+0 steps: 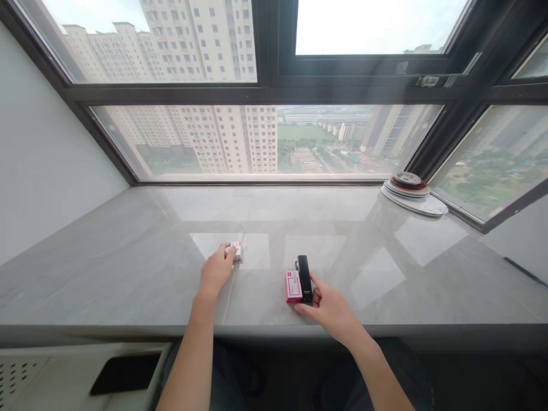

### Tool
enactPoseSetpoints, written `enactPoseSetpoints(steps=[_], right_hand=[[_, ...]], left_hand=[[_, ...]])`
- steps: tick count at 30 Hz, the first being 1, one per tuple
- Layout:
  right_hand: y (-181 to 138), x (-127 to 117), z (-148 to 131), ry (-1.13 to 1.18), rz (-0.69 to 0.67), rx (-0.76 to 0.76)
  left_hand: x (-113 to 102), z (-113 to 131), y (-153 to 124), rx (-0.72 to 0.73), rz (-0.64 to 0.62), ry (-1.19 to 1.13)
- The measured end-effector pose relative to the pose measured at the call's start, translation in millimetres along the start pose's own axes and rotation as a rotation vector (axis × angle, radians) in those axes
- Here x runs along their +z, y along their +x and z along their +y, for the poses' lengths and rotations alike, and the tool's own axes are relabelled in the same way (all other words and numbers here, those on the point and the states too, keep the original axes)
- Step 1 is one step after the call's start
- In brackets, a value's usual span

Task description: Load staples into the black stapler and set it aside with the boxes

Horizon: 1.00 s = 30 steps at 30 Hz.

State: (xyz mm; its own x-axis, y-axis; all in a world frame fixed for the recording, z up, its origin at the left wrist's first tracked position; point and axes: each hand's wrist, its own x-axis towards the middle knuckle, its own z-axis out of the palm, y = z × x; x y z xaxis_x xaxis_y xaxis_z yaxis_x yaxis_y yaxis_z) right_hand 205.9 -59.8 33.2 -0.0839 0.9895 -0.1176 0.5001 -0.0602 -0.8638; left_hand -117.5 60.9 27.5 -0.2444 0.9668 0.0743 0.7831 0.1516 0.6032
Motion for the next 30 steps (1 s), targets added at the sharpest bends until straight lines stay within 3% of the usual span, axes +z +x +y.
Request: enactPoseSetpoints(steps=[5,9,14,20,24,30], right_hand=[[7,3,-15,-0.046,-0.034,-0.066],[10,6,-20,-0.075,-0.041,-0.09],[13,7,-20,-0.073,-0.065,-0.108],[24,-4,-9,-0.049,-0.108,-0.103],[32,-37,9,-0.043,-0.101,-0.082],[40,-129,57,0.027,-0.091,0.012]], left_hand=[[44,58,-36,0.264,-0.173,-0.064],[55,89,-62,0.414,-0.265,-0.104],[62,95,-76,0.424,-0.207,-0.029],[87,98,-78,0.433,-0.193,0.201],[112,138,-74,0.35,-0.247,0.199],[164,237,-76,0.401,-0.368,0.163]])
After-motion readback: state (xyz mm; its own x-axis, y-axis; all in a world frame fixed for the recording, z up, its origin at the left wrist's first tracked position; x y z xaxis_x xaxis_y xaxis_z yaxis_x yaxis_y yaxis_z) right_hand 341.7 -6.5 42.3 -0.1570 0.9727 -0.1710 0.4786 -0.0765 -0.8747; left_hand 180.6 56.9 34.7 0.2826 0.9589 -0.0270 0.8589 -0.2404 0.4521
